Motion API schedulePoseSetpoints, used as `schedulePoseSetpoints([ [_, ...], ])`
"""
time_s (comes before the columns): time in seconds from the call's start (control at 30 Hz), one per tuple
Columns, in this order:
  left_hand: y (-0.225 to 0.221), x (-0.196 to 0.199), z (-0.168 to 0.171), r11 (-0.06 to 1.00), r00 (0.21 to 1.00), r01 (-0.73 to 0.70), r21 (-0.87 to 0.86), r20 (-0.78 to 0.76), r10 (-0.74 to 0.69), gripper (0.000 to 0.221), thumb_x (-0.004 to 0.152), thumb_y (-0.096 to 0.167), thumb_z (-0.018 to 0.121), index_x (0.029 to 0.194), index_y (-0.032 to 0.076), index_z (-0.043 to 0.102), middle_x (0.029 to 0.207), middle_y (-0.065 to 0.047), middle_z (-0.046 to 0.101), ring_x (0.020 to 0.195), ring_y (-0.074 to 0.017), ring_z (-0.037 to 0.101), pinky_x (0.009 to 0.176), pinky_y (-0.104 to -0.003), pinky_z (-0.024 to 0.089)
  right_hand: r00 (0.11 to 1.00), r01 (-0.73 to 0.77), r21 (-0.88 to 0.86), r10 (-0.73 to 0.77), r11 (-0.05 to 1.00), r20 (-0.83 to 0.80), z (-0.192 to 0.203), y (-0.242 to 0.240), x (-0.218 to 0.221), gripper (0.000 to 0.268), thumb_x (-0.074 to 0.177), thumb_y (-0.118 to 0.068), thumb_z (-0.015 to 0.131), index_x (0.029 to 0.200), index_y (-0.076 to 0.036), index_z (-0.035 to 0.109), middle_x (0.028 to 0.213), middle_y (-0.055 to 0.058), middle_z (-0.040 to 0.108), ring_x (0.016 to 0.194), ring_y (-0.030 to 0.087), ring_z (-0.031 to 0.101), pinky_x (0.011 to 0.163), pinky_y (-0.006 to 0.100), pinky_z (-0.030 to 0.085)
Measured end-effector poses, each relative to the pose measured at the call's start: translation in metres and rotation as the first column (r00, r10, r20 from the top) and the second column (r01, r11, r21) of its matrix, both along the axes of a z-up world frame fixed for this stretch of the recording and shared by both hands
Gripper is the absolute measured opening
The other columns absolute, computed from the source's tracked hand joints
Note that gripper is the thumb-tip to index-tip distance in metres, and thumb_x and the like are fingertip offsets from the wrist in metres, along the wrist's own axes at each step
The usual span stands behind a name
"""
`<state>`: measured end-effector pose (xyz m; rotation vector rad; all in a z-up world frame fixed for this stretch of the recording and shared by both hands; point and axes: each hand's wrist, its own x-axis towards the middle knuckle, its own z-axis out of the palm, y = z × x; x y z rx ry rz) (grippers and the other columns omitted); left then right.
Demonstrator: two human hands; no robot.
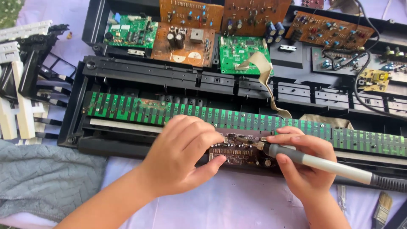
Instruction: Soldering components on a circuit board during an electronic keyboard repair
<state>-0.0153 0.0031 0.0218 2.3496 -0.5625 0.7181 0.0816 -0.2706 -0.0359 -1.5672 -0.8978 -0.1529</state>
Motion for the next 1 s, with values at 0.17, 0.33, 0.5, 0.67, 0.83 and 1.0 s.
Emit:
schedulePoseSetpoints([
  [0.17,-0.013,0.006,-0.013,0.996,0.987,0.025,0.088,-0.158,-0.011,0.057,0.094,0.038,0.071,0.138,0.007,0.052,0.132,-0.011,0.058,0.122,-0.0323,0.059,0.102,-0.047,0.042,1.0,-0.013,0.016,0.013,1.0,-0.002,0.003,0.001,-0.002,0.032,0.099,-0.009,0.063,0.124,-0.009,0.044,0.102,0.018,0.068,0.102,0.034,0.077,0.112,0.053,0.058],
  [0.33,-0.019,0.007,-0.022,0.975,0.986,-0.036,0.218,-0.151,0.07,0.076,0.093,0.047,0.072,0.147,0.002,0.044,0.144,-0.015,0.054,0.133,-0.0343,0.052,0.112,-0.048,0.04,0.998,-0.05,0.039,0.049,0.998,0.031,0.003,0.003,0.0,0.029,0.1,-0.008,0.063,0.124,-0.011,0.046,0.1,0.009,0.066,0.102,0.032,0.078,0.118,0.057,0.055],
  [0.5,-0.023,0.008,-0.034,0.897,0.987,-0.11,0.428,-0.058,0.148,0.082,0.091,0.065,0.068,0.144,0.005,0.049,0.141,-0.008,0.056,0.131,-0.0335,0.051,0.109,-0.048,0.039,0.997,-0.069,0.03,0.068,0.997,0.034,0.005,0.005,0.001,0.027,0.101,-0.008,0.063,0.123,-0.012,0.048,0.099,0.007,0.067,0.103,0.031,0.079,0.119,0.057,0.053],
  [0.67,-0.032,0.007,-0.034,0.809,0.977,-0.181,0.56,0.006,0.214,0.083,0.089,0.074,0.058,0.14,0.008,0.056,0.138,-0.007,0.061,0.13,-0.0309,0.054,0.109,-0.05,0.039,0.999,-0.047,0.037,0.046,0.998,0.023,0.008,0.006,0.001,0.027,0.1,-0.008,0.062,0.123,-0.013,0.049,0.098,0.008,0.069,0.102,0.029,0.08,0.118,0.056,0.053],
  [0.83,-0.022,0.02,-0.028,0.79,0.991,-0.132,0.599,0.074,0.11,0.076,0.09,0.075,0.057,0.128,0.01,0.063,0.126,-0.008,0.065,0.126,-0.0325,0.057,0.105,-0.053,0.041,1.0,-0.015,0.046,0.014,0.999,0.02,0.004,0.006,-0.004,0.027,0.101,-0.009,0.061,0.124,-0.012,0.048,0.097,0.008,0.068,0.1,0.03,0.079,0.117,0.056,0.054],
  [1.0,-0.017,0.016,-0.033,0.857,0.997,-0.08,0.509,0.057,0.059,0.077,0.093,0.068,0.062,0.138,0.006,0.058,0.135,-0.01,0.061,0.13,-0.0341,0.056,0.108,-0.052,0.042,0.981,0.063,0.113,-0.082,0.992,0.174,-0.005,0.005,-0.009,0.033,0.101,-0.012,0.057,0.129,-0.016,0.04,0.091,0.018,0.068,0.084,0.026,0.077,0.108,0.057,0.057],
])
